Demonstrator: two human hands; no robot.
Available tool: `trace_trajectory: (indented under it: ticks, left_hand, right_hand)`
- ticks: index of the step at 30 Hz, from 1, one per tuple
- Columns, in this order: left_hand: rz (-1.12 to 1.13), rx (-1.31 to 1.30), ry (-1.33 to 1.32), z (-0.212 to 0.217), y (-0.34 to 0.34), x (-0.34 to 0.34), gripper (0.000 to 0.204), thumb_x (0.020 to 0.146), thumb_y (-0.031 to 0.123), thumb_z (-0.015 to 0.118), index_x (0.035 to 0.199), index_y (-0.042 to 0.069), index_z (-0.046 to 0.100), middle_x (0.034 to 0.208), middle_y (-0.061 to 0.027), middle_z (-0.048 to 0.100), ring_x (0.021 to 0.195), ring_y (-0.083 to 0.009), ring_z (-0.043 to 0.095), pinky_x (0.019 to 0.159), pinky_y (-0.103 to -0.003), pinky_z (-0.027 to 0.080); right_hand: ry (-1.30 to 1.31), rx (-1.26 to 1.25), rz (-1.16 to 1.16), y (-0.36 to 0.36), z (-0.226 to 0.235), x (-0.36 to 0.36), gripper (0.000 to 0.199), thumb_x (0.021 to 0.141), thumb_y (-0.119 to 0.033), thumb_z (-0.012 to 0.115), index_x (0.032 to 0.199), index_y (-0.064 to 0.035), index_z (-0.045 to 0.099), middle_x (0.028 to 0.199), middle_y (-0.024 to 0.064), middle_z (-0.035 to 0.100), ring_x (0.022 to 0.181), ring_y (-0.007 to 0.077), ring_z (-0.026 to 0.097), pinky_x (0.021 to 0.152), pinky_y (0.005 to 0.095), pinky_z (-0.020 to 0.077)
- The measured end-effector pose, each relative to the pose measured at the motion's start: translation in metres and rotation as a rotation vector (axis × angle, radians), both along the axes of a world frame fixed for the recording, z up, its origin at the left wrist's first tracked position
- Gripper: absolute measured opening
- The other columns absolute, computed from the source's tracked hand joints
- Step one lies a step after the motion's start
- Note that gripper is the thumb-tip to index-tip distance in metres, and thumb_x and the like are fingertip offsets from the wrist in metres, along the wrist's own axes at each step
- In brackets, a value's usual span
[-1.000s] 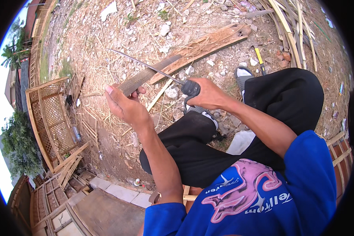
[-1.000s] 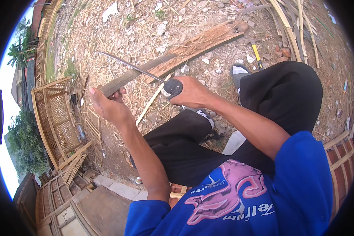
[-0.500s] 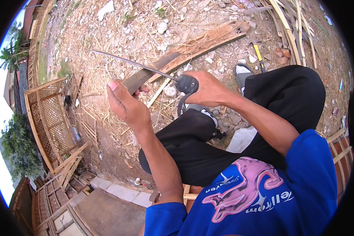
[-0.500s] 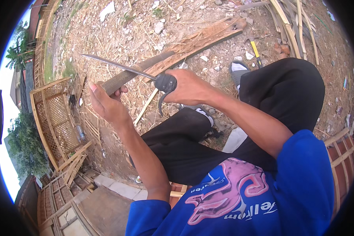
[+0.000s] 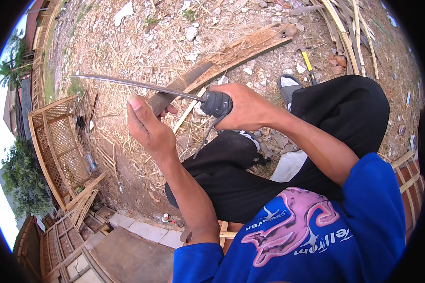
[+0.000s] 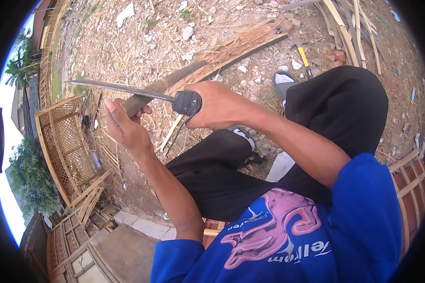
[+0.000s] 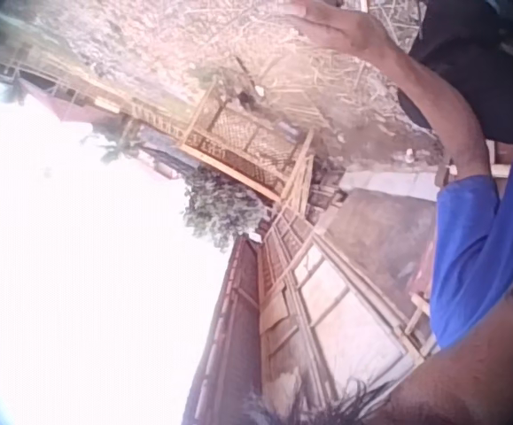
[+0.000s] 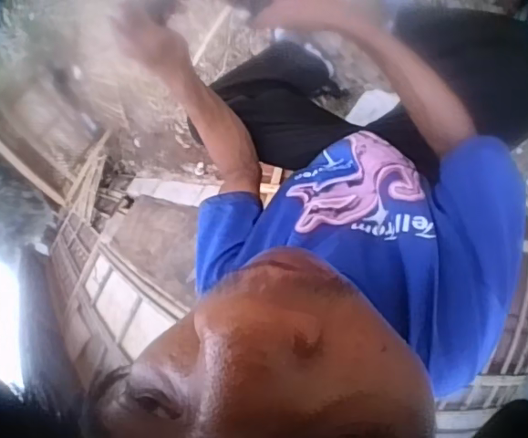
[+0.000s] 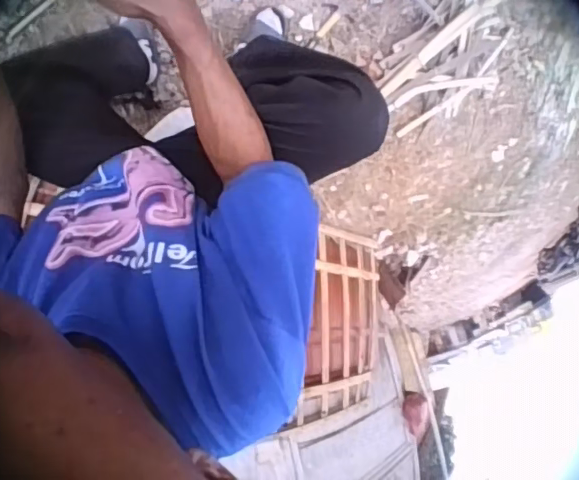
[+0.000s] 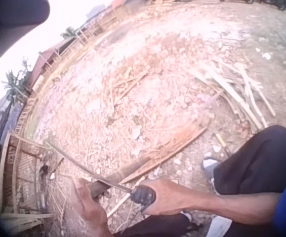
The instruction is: The person scrapes a bamboo strip using a knife, sets the knife down to pick up and assemble bamboo strips by hand, and scrapes another bamboo strip with the knife.
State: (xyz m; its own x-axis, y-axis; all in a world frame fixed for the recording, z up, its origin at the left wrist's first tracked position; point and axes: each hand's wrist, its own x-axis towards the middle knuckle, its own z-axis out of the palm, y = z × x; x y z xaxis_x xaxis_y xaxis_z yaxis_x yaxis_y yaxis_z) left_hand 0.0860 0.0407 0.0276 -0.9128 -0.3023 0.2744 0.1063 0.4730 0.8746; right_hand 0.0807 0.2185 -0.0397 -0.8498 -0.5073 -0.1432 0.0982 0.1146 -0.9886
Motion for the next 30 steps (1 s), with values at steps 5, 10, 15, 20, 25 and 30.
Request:
trace_trajectory:
  ticks: [5, 10, 15, 20, 25, 30]
  left_hand:
    - [-0.038, -0.006, -0.013, -0.002, -0.014, 0.002, 0.041, 0.104, 0.034, 0.034, 0.091, -0.002, 0.050, 0.070, -0.0091, 0.054, 0.056, -0.0156, 0.051, 0.051, -0.026, 0.044]
    - [-0.013, -0.005, 0.009, -0.001, -0.007, 0.001, 0.040, 0.104, 0.037, 0.031, 0.083, 0.005, 0.045, 0.065, -0.0048, 0.053, 0.054, -0.0122, 0.055, 0.051, -0.024, 0.037]
    - [-0.051, -0.017, -0.001, -0.002, -0.010, 0.001, 0.040, 0.103, 0.034, 0.036, 0.090, -0.001, 0.051, 0.070, -0.0087, 0.055, 0.055, -0.0154, 0.054, 0.051, -0.025, 0.043]
    - [-0.038, -0.042, -0.007, 0.000, -0.002, 0.000, 0.041, 0.104, 0.037, 0.029, 0.084, 0.005, 0.045, 0.062, -0.0074, 0.058, 0.053, -0.0101, 0.050, 0.053, -0.022, 0.035]
    - [-0.019, -0.069, -0.009, -0.001, -0.006, -0.001, 0.041, 0.104, 0.038, 0.030, 0.083, 0.005, 0.045, 0.063, -0.0067, 0.056, 0.054, -0.0104, 0.051, 0.051, -0.023, 0.035]
    - [-0.028, -0.017, 0.018, -0.002, -0.015, -0.002, 0.042, 0.103, 0.038, 0.035, 0.083, 0.003, 0.047, 0.066, -0.0046, 0.050, 0.053, -0.0124, 0.049, 0.048, -0.024, 0.037]
  right_hand:
    - [-0.147, 0.017, 0.011, -0.003, -0.020, -0.003, 0.036, 0.061, -0.018, 0.072, 0.088, -0.0001, 0.058, 0.073, 0.0126, 0.060, 0.065, 0.0230, 0.057, 0.064, 0.0363, 0.0461]
    - [0.059, 0.080, -0.031, 0.000, 0.003, 0.002, 0.036, 0.061, -0.020, 0.072, 0.088, 0.0000, 0.058, 0.076, 0.0158, 0.062, 0.068, 0.0289, 0.059, 0.065, 0.0390, 0.0464]
    - [-0.133, 0.153, 0.013, 0.006, -0.026, -0.006, 0.034, 0.062, -0.020, 0.072, 0.086, 0.0003, 0.059, 0.076, 0.0155, 0.062, 0.069, 0.0287, 0.059, 0.067, 0.0396, 0.0464]
    - [0.021, 0.152, -0.081, 0.005, -0.015, -0.003, 0.033, 0.063, -0.020, 0.071, 0.086, -0.0001, 0.059, 0.076, 0.0134, 0.062, 0.070, 0.0250, 0.059, 0.067, 0.0369, 0.0464]
    - [-0.104, 0.168, -0.015, 0.005, -0.049, -0.009, 0.032, 0.064, -0.021, 0.070, 0.087, -0.0012, 0.061, 0.076, 0.0133, 0.063, 0.071, 0.0243, 0.060, 0.068, 0.0367, 0.0469]
    - [-0.159, 0.270, 0.004, 0.015, -0.065, -0.013, 0.039, 0.063, -0.030, 0.070, 0.088, -0.0002, 0.063, 0.085, 0.0196, 0.066, 0.078, 0.0342, 0.063, 0.073, 0.0396, 0.0492]
